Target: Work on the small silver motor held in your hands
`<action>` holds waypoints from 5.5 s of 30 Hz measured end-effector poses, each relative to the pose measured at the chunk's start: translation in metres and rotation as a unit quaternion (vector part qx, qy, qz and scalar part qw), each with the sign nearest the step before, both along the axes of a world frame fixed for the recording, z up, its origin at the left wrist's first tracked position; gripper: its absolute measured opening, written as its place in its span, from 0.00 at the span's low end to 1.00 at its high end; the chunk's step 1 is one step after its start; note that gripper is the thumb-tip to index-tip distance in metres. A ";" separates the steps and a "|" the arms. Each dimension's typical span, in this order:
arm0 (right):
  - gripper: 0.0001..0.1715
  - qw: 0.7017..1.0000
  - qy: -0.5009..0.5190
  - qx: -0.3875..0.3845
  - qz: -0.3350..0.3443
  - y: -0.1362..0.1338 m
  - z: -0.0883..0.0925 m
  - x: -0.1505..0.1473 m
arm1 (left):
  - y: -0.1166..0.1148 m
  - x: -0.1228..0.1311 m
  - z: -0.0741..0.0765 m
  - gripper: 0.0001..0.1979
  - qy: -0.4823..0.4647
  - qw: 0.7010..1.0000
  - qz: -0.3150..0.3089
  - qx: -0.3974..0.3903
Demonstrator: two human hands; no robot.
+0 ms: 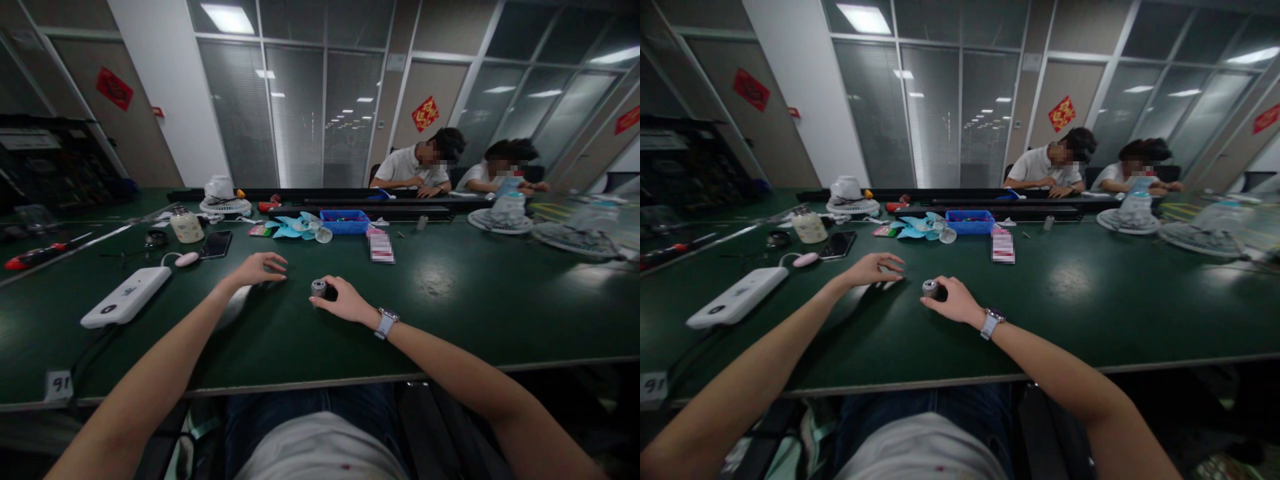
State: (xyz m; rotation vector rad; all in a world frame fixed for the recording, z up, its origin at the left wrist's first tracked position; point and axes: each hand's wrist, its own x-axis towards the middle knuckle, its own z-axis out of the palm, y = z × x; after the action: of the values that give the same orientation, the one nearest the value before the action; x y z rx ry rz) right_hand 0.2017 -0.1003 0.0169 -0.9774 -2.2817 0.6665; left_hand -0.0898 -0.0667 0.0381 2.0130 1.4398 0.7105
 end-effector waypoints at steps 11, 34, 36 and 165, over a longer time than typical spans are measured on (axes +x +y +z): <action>0.21 0.992 0.083 -0.084 0.037 0.003 -0.003 -0.002 | -0.009 0.030 -0.005 0.23 -0.026 0.995 0.012 0.094; 0.16 0.990 0.099 -0.083 0.047 0.006 -0.007 -0.004 | -0.050 0.098 0.000 0.18 -0.215 0.967 -0.038 0.130; 0.16 0.990 0.100 -0.083 0.048 0.006 -0.008 -0.004 | -0.052 0.099 0.000 0.18 -0.200 0.969 -0.042 0.138; 0.22 0.996 0.069 -0.017 0.045 0.003 -0.006 -0.003 | -0.045 0.094 -0.004 0.13 -0.046 0.987 -0.036 0.148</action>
State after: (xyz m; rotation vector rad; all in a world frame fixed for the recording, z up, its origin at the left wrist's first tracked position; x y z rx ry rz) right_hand 0.1983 -0.0971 0.0113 -0.8214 -2.2100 0.7876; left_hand 0.0045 -0.1113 0.0343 2.2075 1.2597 1.0219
